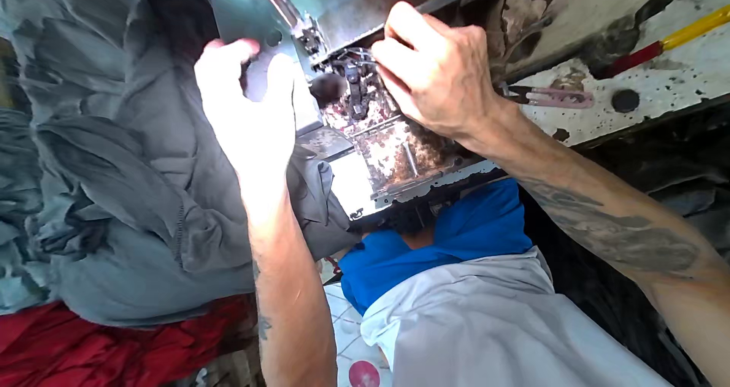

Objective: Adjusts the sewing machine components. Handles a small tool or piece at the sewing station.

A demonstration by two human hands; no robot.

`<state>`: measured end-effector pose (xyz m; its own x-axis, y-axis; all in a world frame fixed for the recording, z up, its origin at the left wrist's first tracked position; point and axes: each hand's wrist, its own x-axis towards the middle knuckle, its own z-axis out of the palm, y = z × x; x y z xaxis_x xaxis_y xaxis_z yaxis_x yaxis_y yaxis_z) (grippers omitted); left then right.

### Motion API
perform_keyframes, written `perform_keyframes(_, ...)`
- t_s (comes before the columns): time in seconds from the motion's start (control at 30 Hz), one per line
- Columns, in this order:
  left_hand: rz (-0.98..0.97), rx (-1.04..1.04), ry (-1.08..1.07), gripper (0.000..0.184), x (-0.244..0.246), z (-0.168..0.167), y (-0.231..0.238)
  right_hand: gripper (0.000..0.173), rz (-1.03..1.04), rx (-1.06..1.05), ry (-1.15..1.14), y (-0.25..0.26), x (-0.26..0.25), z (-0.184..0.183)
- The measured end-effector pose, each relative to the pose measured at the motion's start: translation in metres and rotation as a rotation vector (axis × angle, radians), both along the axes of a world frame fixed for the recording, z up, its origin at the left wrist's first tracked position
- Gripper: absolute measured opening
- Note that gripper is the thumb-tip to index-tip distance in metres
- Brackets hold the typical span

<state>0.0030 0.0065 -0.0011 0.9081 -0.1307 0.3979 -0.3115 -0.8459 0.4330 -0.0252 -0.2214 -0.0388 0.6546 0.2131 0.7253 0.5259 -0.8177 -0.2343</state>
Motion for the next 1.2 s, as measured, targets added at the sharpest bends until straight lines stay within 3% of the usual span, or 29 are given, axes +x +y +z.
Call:
perform_keyframes(0.17,-0.010,-0.020,-0.023,0.046,-0.001,-0.001,-0.001,0.022,0.071,0.068,0.054,-0.004,0.000,0.005)
perform_keyframes(0.3,0.013,-0.019,0.000,0.046,0.000,0.000,-0.002,0.026,0.167,0.132,0.490,-0.016,0.001,0.026)
perform_keyframes(0.4,0.010,-0.030,-0.006,0.046,0.000,0.000,-0.003,0.022,0.213,0.103,0.672,-0.018,0.012,0.042)
perform_keyframes(0.6,0.021,-0.057,0.011,0.045,0.000,0.000,-0.004,0.023,0.177,0.065,0.704,-0.015,0.021,0.057)
perform_keyframes(1.2,-0.001,-0.075,-0.040,0.044,0.002,-0.005,-0.002,0.020,0.085,0.097,0.722,-0.013,0.019,0.055)
